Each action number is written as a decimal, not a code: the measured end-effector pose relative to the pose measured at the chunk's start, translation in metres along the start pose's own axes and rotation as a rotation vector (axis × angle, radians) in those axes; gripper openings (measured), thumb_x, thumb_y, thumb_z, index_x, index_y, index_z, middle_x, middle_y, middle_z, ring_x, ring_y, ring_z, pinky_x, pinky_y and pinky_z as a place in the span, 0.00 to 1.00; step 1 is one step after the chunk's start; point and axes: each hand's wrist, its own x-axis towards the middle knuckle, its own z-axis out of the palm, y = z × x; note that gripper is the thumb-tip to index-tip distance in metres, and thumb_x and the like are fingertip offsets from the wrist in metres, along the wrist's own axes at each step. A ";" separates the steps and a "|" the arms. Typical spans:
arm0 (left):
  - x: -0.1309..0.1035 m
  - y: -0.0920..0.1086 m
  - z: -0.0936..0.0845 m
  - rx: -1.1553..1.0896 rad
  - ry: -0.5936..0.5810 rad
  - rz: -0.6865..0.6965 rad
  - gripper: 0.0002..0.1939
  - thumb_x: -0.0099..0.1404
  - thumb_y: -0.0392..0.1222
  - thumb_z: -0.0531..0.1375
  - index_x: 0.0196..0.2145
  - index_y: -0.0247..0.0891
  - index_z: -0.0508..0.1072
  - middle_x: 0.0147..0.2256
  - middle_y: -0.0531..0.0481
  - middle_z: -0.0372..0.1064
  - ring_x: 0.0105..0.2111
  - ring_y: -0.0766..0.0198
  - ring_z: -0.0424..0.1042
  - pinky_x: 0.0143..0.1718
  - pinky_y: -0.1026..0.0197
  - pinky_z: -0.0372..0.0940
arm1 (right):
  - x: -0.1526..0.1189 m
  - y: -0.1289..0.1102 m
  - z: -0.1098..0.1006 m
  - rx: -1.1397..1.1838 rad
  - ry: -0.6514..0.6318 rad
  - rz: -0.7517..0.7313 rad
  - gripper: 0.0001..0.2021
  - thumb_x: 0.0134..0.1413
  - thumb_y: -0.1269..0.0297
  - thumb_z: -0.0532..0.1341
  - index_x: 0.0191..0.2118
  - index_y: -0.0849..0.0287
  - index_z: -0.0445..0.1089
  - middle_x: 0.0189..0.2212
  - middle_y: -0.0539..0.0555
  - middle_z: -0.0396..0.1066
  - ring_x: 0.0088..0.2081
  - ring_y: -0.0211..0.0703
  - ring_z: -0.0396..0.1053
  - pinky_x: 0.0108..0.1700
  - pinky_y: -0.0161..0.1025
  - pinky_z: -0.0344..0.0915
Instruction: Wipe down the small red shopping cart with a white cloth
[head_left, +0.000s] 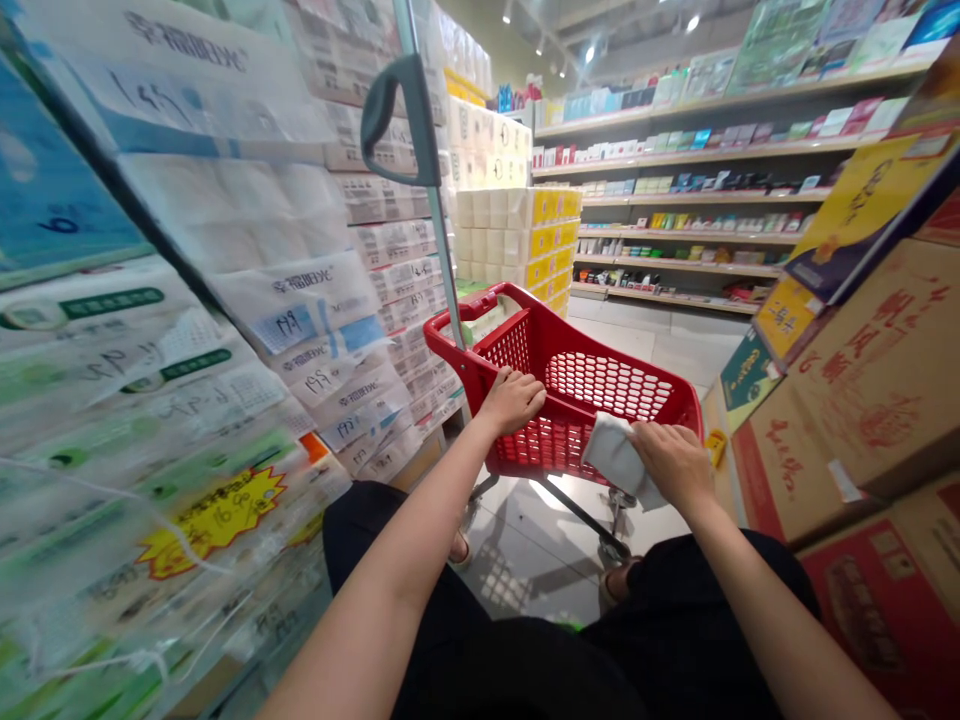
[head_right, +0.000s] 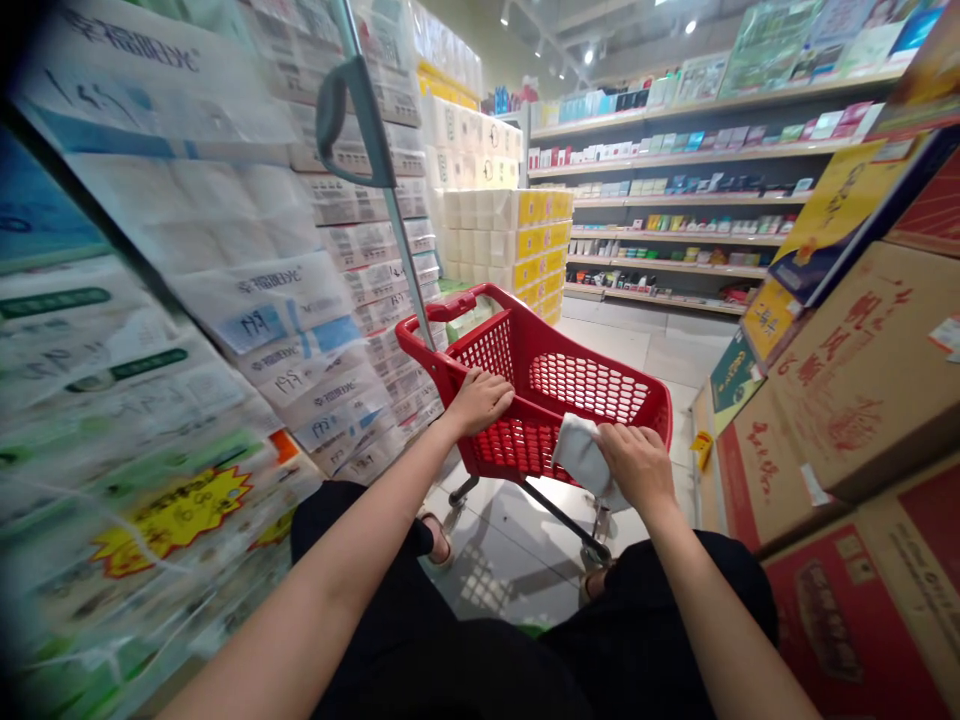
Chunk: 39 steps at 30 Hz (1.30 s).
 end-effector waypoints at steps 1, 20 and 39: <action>0.001 -0.001 0.001 -0.003 0.002 -0.003 0.20 0.74 0.47 0.42 0.36 0.42 0.71 0.39 0.52 0.71 0.42 0.61 0.65 0.56 0.52 0.48 | -0.008 0.010 0.000 0.009 0.002 -0.004 0.16 0.68 0.55 0.49 0.39 0.57 0.69 0.33 0.54 0.73 0.38 0.43 0.68 0.47 0.41 0.51; 0.000 0.070 0.042 -0.142 0.045 -0.210 0.18 0.72 0.53 0.46 0.39 0.50 0.75 0.52 0.52 0.63 0.62 0.54 0.49 0.64 0.34 0.17 | -0.008 -0.038 -0.016 -0.107 -0.090 0.108 0.20 0.68 0.53 0.47 0.31 0.58 0.65 0.24 0.52 0.70 0.26 0.39 0.64 0.32 0.40 0.44; -0.015 0.039 0.027 -0.181 -0.020 -0.182 0.18 0.71 0.54 0.48 0.35 0.49 0.75 0.44 0.53 0.63 0.55 0.58 0.55 0.65 0.38 0.19 | 0.034 -0.091 -0.007 0.051 -0.104 0.037 0.17 0.69 0.53 0.45 0.40 0.57 0.64 0.29 0.52 0.73 0.25 0.35 0.67 0.24 0.38 0.40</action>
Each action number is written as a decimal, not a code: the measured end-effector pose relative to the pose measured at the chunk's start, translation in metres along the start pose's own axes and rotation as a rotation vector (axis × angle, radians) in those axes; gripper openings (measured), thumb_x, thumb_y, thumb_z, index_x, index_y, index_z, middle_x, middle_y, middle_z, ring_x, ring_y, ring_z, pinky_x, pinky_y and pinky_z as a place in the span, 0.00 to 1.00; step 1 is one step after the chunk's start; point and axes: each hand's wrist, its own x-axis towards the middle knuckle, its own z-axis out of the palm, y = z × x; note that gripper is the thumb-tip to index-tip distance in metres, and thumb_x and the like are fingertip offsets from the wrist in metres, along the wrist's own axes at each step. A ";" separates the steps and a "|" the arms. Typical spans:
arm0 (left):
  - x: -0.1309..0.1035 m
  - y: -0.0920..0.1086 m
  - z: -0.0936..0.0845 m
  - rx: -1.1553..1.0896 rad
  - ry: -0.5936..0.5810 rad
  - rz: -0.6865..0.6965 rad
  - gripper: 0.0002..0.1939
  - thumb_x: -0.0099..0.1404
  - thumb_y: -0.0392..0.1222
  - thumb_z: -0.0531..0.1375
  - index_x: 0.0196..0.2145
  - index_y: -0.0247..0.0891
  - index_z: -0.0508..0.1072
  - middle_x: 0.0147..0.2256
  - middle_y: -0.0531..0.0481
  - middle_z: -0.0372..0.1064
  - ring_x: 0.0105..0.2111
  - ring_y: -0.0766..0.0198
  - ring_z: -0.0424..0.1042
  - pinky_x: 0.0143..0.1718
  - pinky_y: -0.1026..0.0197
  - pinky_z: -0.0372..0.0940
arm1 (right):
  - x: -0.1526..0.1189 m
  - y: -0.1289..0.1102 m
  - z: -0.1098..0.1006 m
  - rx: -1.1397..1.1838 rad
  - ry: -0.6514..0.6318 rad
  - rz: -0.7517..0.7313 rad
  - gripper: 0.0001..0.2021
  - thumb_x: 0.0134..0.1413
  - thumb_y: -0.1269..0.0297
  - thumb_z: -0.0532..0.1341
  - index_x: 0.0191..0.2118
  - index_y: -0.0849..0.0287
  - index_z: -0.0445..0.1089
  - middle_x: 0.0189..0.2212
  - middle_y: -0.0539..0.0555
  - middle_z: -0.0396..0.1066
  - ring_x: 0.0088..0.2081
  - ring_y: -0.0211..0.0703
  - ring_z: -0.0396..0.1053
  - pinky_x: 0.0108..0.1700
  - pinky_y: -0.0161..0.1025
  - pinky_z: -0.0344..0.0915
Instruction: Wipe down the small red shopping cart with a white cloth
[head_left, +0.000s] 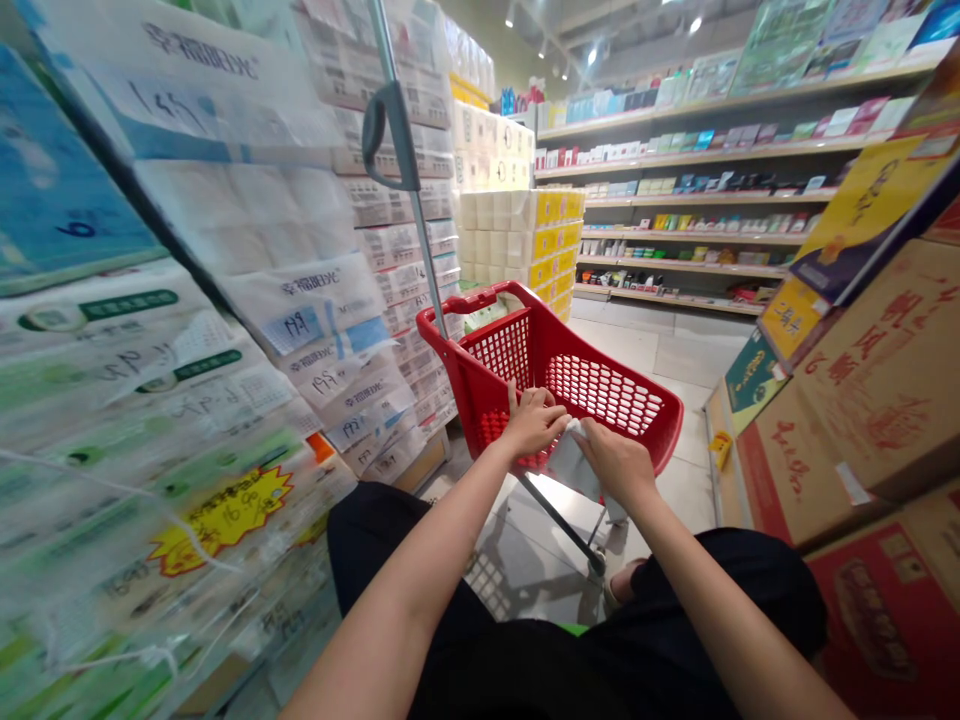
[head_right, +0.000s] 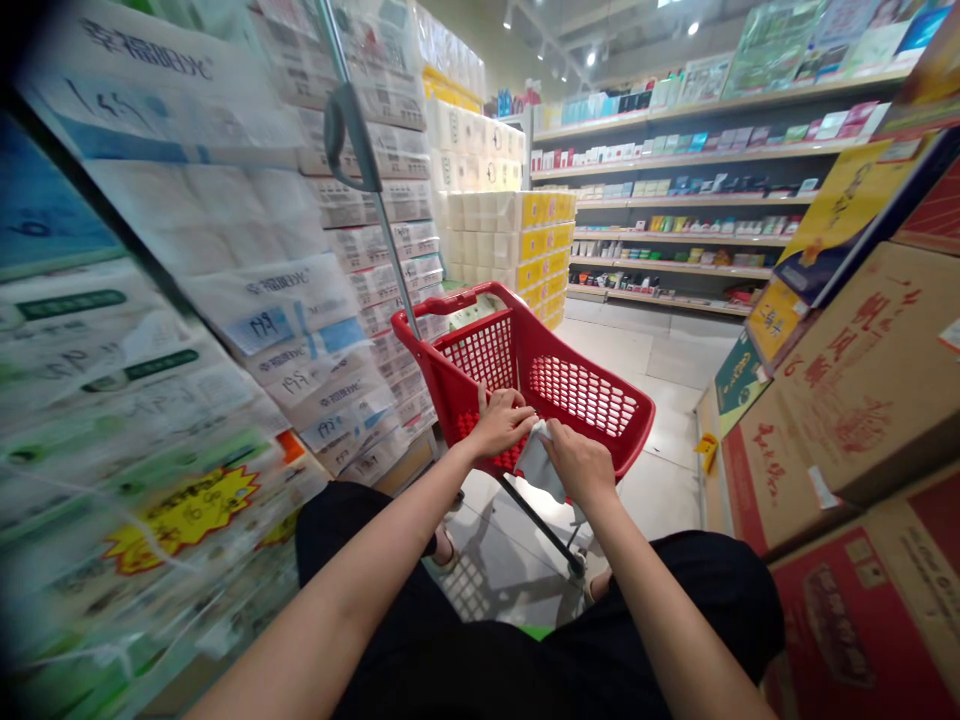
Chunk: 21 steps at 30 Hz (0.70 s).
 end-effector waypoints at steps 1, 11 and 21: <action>0.000 0.000 -0.001 -0.004 -0.003 0.003 0.19 0.71 0.55 0.48 0.35 0.49 0.75 0.44 0.53 0.63 0.55 0.58 0.55 0.65 0.38 0.19 | -0.004 0.005 0.000 -0.010 0.010 -0.015 0.16 0.69 0.53 0.45 0.40 0.57 0.65 0.29 0.52 0.73 0.25 0.35 0.67 0.24 0.38 0.40; -0.001 -0.007 -0.011 -0.058 -0.070 0.056 0.20 0.71 0.57 0.47 0.35 0.49 0.75 0.43 0.54 0.62 0.52 0.59 0.56 0.64 0.38 0.21 | -0.062 0.080 0.009 0.146 0.095 -0.244 0.12 0.66 0.57 0.52 0.42 0.59 0.68 0.36 0.56 0.74 0.41 0.44 0.69 0.50 0.42 0.58; 0.001 -0.006 -0.013 -0.049 -0.105 0.057 0.21 0.72 0.56 0.46 0.35 0.49 0.75 0.43 0.53 0.63 0.51 0.59 0.56 0.65 0.38 0.24 | -0.062 0.128 0.024 0.243 0.077 -0.366 0.22 0.64 0.46 0.49 0.48 0.58 0.69 0.49 0.60 0.70 0.54 0.51 0.63 0.54 0.48 0.61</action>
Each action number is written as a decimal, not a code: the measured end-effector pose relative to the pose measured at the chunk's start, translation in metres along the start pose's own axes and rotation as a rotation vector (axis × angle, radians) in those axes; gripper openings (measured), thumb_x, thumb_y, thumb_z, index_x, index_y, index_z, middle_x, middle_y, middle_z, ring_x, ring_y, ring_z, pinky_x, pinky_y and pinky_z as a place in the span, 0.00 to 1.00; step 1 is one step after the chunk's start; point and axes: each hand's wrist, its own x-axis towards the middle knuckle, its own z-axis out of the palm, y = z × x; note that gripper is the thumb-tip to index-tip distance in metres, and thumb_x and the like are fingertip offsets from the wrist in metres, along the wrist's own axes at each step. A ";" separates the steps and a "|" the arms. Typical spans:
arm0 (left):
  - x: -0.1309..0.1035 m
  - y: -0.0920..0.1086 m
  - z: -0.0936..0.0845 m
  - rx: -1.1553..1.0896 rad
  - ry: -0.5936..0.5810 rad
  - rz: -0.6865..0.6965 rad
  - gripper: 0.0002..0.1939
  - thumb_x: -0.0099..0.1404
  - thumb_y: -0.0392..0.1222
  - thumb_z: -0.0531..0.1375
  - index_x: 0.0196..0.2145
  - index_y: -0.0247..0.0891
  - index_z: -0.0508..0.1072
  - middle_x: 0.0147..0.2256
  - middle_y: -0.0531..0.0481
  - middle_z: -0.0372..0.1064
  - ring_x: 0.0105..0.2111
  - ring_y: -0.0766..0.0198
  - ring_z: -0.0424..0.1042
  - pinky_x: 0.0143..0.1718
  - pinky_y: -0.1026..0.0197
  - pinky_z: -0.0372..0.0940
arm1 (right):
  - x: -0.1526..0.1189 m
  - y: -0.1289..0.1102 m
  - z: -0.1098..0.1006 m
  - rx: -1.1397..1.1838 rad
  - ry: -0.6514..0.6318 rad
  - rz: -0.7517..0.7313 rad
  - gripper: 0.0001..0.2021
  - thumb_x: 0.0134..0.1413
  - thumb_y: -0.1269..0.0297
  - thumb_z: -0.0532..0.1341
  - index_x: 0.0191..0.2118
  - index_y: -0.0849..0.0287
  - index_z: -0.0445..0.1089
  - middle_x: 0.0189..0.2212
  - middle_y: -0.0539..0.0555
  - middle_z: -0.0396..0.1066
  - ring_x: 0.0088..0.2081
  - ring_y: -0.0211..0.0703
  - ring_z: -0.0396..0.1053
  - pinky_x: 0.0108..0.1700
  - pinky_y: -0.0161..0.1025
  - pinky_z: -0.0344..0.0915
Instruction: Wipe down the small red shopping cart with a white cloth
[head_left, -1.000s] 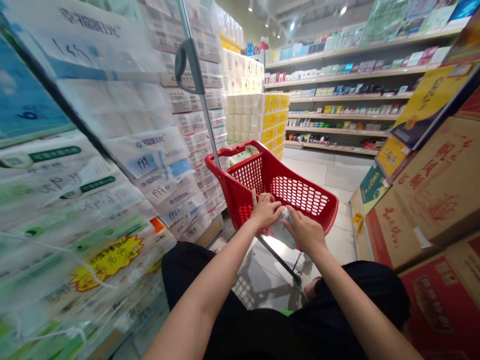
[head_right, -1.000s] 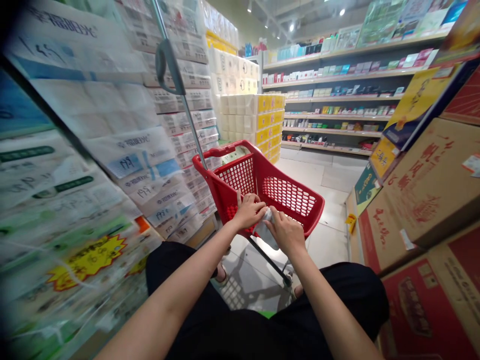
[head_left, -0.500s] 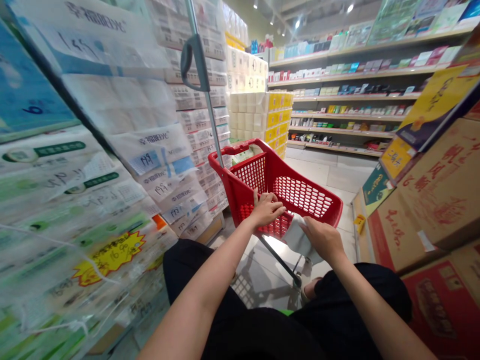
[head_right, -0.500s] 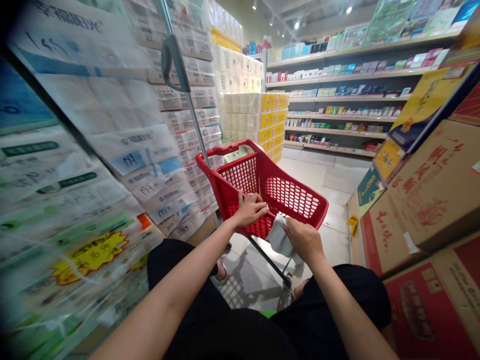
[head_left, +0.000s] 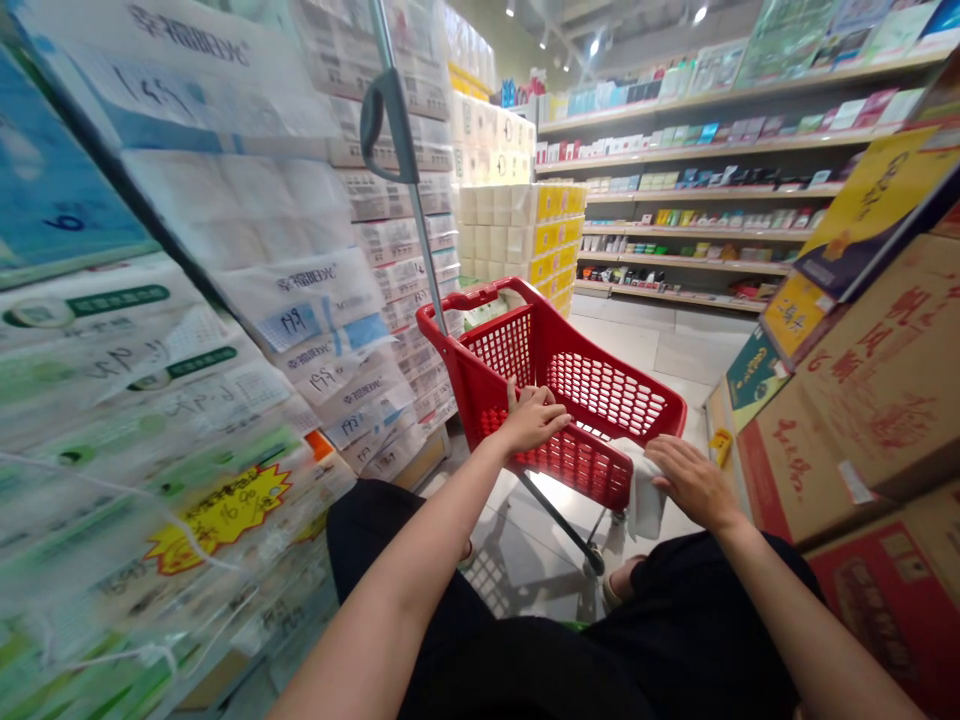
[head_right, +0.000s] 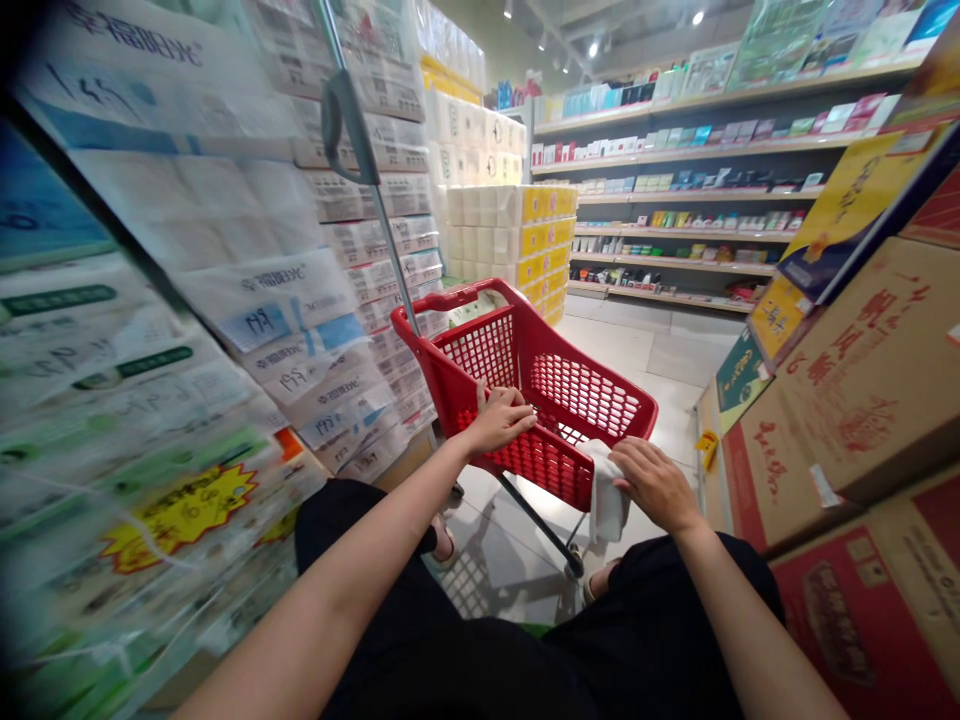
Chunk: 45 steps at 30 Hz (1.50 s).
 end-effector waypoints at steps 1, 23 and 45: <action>0.001 0.000 0.001 0.001 0.005 -0.001 0.20 0.72 0.56 0.46 0.36 0.50 0.75 0.43 0.53 0.63 0.51 0.59 0.56 0.65 0.38 0.24 | 0.001 -0.001 -0.001 0.006 -0.003 0.012 0.22 0.64 0.46 0.49 0.48 0.57 0.69 0.49 0.60 0.70 0.54 0.51 0.63 0.54 0.48 0.61; -0.008 -0.002 0.021 0.036 0.180 -0.201 0.13 0.69 0.42 0.50 0.37 0.45 0.74 0.55 0.52 0.63 0.65 0.54 0.46 0.67 0.38 0.32 | 0.072 -0.136 0.010 -0.126 0.007 0.189 0.13 0.66 0.57 0.51 0.34 0.57 0.66 0.29 0.54 0.68 0.34 0.44 0.61 0.40 0.41 0.51; -0.030 -0.023 0.001 -0.150 0.026 -0.025 0.13 0.62 0.32 0.49 0.30 0.42 0.72 0.53 0.55 0.68 0.64 0.58 0.51 0.67 0.39 0.31 | 0.046 -0.064 0.004 -0.124 0.024 0.126 0.13 0.67 0.57 0.51 0.40 0.59 0.69 0.35 0.56 0.72 0.39 0.44 0.65 0.46 0.41 0.55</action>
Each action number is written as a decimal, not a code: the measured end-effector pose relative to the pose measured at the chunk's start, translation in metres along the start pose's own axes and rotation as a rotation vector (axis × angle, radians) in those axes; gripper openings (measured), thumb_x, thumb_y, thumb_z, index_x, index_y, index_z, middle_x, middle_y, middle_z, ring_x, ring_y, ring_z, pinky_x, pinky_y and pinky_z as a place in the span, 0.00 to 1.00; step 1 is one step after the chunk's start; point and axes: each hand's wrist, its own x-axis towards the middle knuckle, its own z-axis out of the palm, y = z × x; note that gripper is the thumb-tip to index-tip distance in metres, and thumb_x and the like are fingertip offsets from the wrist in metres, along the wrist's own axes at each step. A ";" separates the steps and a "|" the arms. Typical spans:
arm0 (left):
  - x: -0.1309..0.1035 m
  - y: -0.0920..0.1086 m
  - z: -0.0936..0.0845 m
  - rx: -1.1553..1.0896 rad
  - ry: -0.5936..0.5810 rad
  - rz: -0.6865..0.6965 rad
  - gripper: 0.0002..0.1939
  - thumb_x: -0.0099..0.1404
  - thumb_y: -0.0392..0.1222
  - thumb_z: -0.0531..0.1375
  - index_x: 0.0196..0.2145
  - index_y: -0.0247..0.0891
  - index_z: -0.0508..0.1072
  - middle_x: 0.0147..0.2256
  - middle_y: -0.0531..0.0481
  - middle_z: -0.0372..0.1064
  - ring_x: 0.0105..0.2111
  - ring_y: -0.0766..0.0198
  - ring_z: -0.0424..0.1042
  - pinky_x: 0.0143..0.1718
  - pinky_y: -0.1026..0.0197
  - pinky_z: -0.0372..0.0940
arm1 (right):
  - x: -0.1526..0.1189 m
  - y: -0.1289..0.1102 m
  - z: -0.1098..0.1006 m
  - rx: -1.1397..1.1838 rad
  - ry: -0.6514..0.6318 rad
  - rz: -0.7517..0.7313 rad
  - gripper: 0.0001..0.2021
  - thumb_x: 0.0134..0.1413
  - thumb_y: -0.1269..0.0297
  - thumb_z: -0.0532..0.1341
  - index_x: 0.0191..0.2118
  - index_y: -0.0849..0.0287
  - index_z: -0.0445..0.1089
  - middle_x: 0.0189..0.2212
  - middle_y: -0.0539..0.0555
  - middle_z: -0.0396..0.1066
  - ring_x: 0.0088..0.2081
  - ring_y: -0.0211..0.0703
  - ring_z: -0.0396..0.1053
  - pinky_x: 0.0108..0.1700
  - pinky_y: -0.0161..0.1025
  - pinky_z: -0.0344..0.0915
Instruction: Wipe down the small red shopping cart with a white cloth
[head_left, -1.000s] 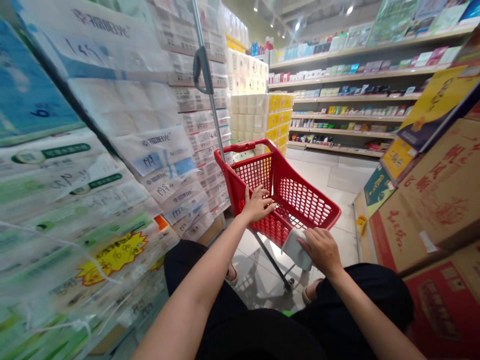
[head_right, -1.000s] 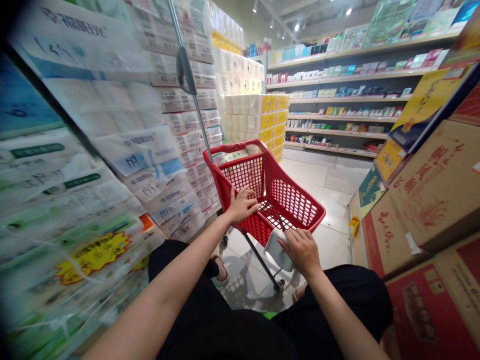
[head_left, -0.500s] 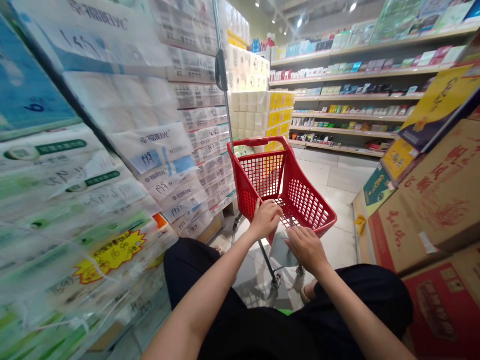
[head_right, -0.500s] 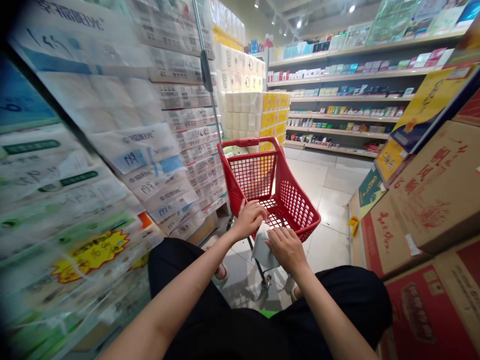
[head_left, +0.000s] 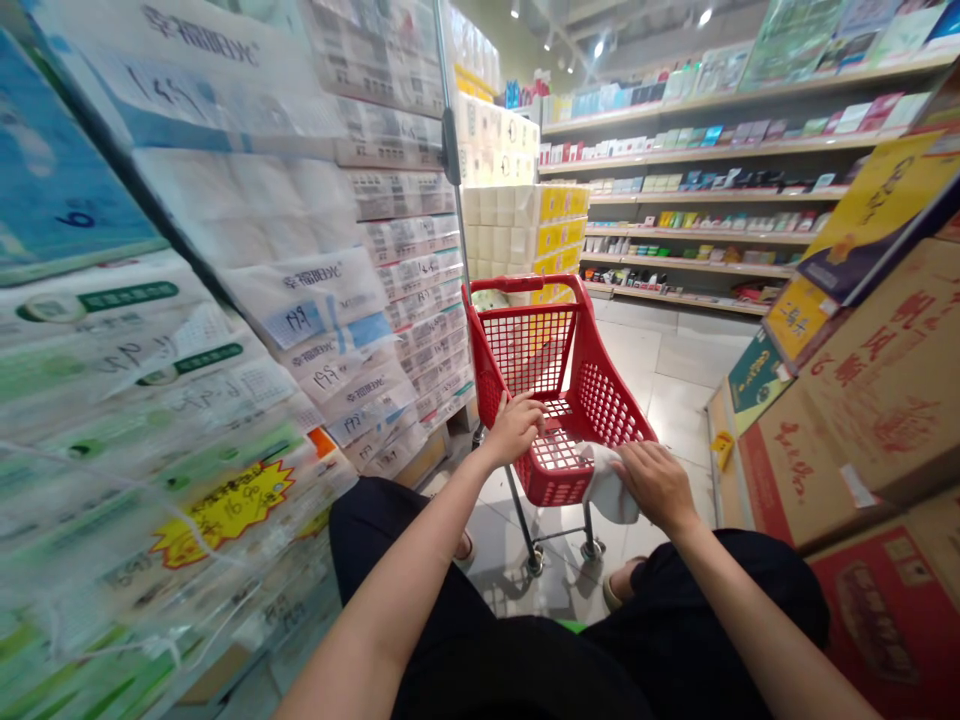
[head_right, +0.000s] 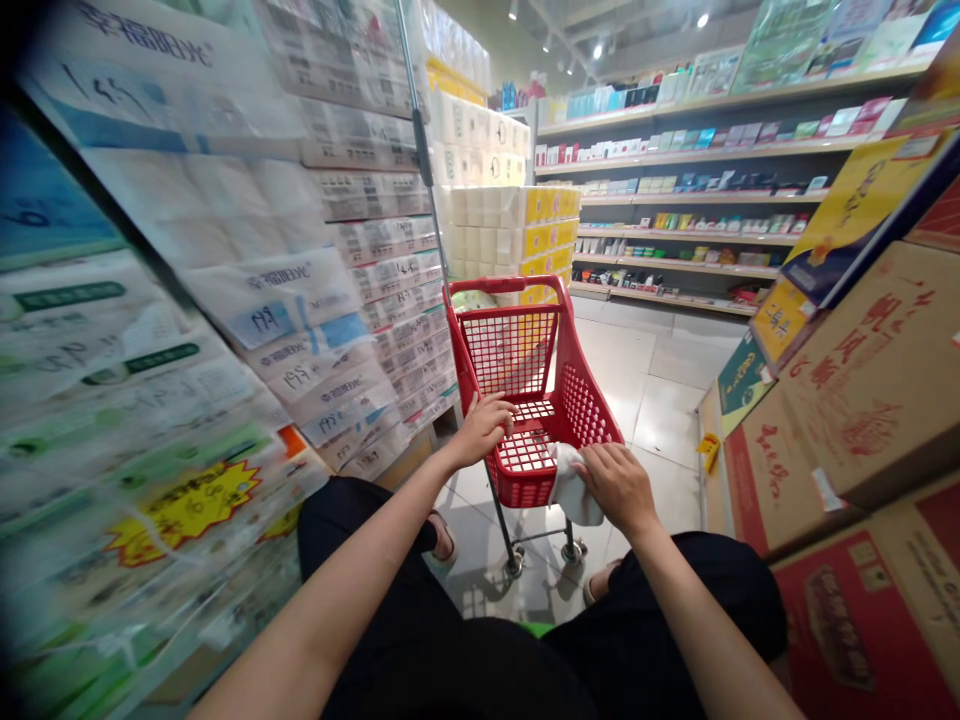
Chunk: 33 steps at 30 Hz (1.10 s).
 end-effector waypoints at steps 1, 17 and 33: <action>0.001 -0.002 -0.001 0.018 0.001 -0.014 0.13 0.61 0.32 0.49 0.30 0.42 0.72 0.52 0.54 0.69 0.64 0.57 0.51 0.67 0.38 0.31 | 0.005 -0.015 0.000 -0.003 0.008 0.002 0.13 0.67 0.58 0.51 0.39 0.59 0.69 0.34 0.55 0.72 0.38 0.43 0.64 0.45 0.40 0.55; -0.031 0.025 0.018 0.170 0.306 -0.023 0.16 0.72 0.40 0.47 0.38 0.41 0.75 0.50 0.49 0.69 0.64 0.58 0.52 0.68 0.46 0.45 | 0.045 -0.090 0.014 0.070 -0.051 -0.057 0.12 0.66 0.57 0.53 0.45 0.57 0.68 0.37 0.55 0.73 0.39 0.42 0.67 0.42 0.40 0.54; -0.035 0.046 0.020 0.420 0.189 0.052 0.18 0.72 0.48 0.49 0.36 0.39 0.75 0.40 0.46 0.74 0.49 0.57 0.68 0.60 0.46 0.51 | 0.015 -0.025 -0.002 0.040 -0.043 0.043 0.10 0.65 0.60 0.53 0.42 0.57 0.69 0.37 0.55 0.72 0.44 0.46 0.65 0.55 0.45 0.56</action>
